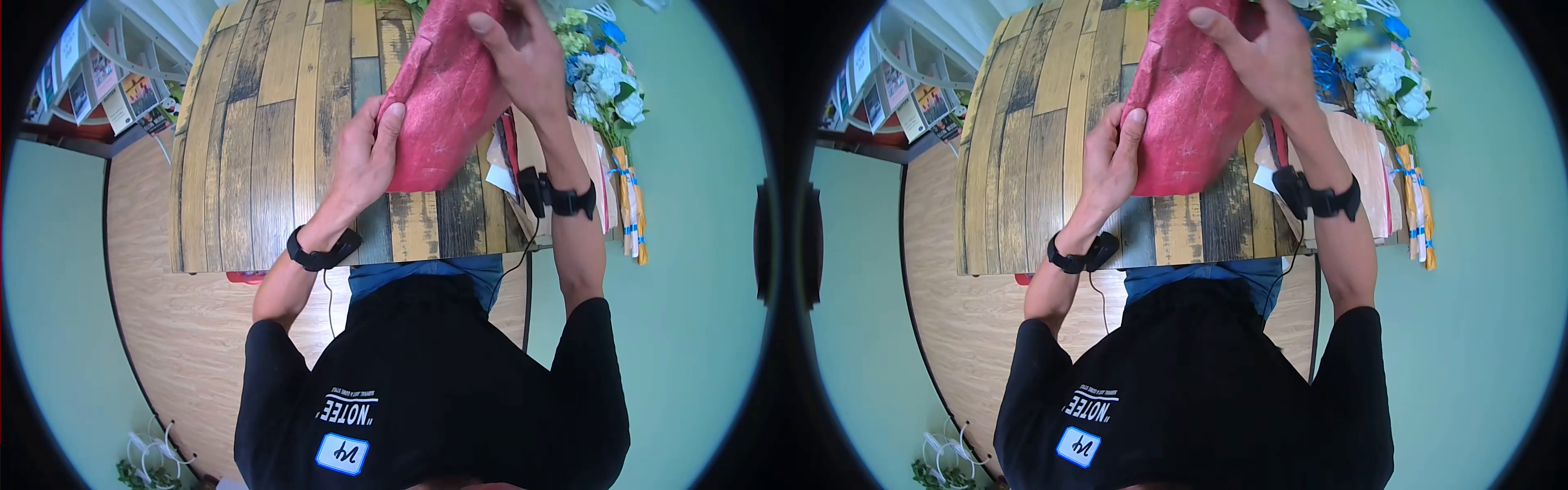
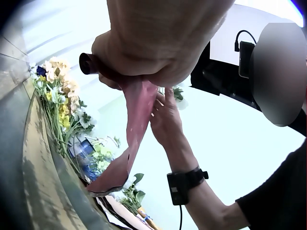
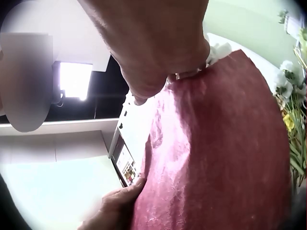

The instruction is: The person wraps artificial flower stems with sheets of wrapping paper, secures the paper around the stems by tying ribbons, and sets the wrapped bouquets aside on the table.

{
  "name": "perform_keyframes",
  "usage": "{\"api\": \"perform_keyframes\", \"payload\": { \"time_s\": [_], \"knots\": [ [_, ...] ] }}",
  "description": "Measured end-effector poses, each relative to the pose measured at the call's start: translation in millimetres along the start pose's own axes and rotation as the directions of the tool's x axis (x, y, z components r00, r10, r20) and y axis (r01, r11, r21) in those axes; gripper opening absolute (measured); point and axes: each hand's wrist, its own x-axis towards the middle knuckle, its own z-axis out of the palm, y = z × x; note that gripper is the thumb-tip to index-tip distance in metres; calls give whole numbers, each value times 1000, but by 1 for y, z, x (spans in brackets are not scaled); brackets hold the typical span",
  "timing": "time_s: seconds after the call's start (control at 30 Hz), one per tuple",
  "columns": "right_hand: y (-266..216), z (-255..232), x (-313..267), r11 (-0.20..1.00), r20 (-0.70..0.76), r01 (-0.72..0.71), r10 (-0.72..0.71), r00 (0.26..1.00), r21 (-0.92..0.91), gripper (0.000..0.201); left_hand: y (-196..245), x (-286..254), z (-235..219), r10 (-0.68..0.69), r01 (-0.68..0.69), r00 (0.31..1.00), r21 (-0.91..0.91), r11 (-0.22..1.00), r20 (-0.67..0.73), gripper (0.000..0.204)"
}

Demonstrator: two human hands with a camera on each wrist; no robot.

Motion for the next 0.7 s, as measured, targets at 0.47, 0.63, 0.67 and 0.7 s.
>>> {"api": "perform_keyframes", "payload": {
  "time_s": [0.47, 0.63, 0.67, 0.7],
  "knots": [
    [-10, -37, 13, 927, 390, -351, 373, 842, -130, 38, 0, -20, 36, -196, 293, 956, -638, 712, 220, 34],
    [3, -45, 7, 900, 451, -394, 433, 780, -184, 38, 10, -17, 45, -227, 340, 940, -701, 627, 253, 35],
    [5, -46, 6, 889, 452, -400, 458, 766, -223, 38, 11, -16, 46, -230, 343, 939, -711, 613, 255, 36],
    [7, -47, 5, 877, 450, -402, 480, 753, -262, 37, 10, -15, 47, -228, 345, 939, -709, 615, 258, 36]
  ]
}}
